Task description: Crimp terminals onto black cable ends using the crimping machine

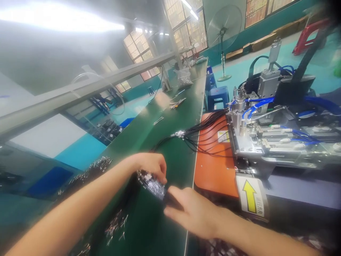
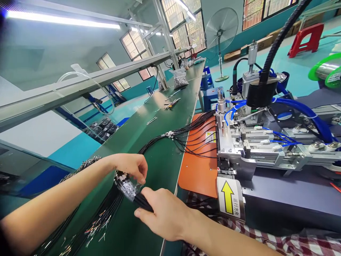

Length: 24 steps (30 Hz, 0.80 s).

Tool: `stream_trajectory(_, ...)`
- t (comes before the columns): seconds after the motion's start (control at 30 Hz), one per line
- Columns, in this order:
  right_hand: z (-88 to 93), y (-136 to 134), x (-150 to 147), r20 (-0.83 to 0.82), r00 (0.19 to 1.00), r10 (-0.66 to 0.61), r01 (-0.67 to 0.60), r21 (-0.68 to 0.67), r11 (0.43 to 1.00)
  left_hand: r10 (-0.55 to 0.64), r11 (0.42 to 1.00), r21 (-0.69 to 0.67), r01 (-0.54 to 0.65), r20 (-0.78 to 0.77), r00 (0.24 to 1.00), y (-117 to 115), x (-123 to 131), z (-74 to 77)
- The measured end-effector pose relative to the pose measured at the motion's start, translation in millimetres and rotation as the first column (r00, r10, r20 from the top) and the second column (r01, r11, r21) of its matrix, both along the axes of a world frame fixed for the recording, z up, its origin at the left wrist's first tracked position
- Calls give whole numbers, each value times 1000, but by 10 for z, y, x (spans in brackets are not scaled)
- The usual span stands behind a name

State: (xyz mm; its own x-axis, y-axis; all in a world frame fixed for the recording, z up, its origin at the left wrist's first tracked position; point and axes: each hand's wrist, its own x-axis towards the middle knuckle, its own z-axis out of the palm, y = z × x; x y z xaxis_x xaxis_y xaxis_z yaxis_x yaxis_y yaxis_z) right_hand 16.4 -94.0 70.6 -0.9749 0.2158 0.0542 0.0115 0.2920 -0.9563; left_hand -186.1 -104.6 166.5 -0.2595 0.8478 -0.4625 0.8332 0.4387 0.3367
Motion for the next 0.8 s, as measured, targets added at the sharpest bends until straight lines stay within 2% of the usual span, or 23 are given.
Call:
stream_trajectory(0.07, -78, 16, -45, -33, 998, -51, 43, -211, 976, 41, 987, 157, -24, -108, 993, -14, 11, 94)
stream_trajectory(0.13, -163, 68, -88, -78, 994, -76, 35, -436, 900, 137, 918, 394, -45, -208, 968, -145, 72, 167)
stream_trajectory(0.17, -199, 101, -106, -96, 992, -78, 16, -522, 853, 215, 843, 535, -52, -246, 945, -247, 118, 170)
stream_trajectory(0.2, -227, 134, -122, -111, 991, -76, -3, -582, 814, 335, 674, 737, -54, -240, 911, -361, 172, 140)
stream_trajectory(0.23, -247, 164, -134, -120, 990, -73, -17, -618, 786, 396, 579, 810, -90, -184, 900, -479, 232, 73)
stream_trajectory(0.27, -260, 190, -144, -125, 990, -72, -24, -636, 772, 369, 614, 769, -176, -82, 926, -591, 294, -25)
stream_trajectory(0.3, -268, 212, -151, -128, 989, -75, -25, -643, 766, 305, 705, 648, -289, 91, 948, -691, 356, -147)
stream_trajectory(0.33, -272, 230, -157, -126, 989, -82, -20, -649, 761, 277, 737, 543, -402, 299, 913, -773, 415, -277)
stream_trajectory(0.4, -277, 254, -163, -127, 988, -91, -16, -659, 752, 283, 715, 393, -578, 593, 754, -888, 518, -504)
stream_trajectory(0.47, -284, 262, -164, -139, 986, -88, -24, -655, 756, 296, 651, 338, -679, 711, 638, -947, 590, -601)
stream_trajectory(0.5, -287, 257, -163, -136, 987, -85, -22, -640, 768, 289, 633, 335, -698, 734, 614, -957, 614, -589)
stream_trajectory(0.57, -286, 219, -159, -106, 990, -97, 18, -576, 817, 244, 629, 385, -676, 727, 641, -922, 634, -464)
stream_trajectory(0.63, -268, 144, -152, -71, 992, -108, 63, -458, 887, 161, 613, 539, -578, 631, 759, -783, 611, -279)
stream_trajectory(0.67, -254, 99, -148, -67, 994, -92, 59, -391, 919, 128, 628, 603, -492, 543, 830, -671, 579, -194)
stream_trajectory(0.7, -239, 57, -145, -66, 996, -66, 39, -345, 938, 102, 696, 613, -375, 433, 896, -537, 531, -125)
stream_trajectory(0.77, -221, 0, -141, -69, 997, -23, -4, -362, 932, 89, 858, 493, -144, 133, 987, -252, 397, -39)
stream_trajectory(0.8, -223, -7, -141, -70, 997, -22, -9, -423, 906, 116, 866, 481, -138, 75, 990, -127, 319, -18)
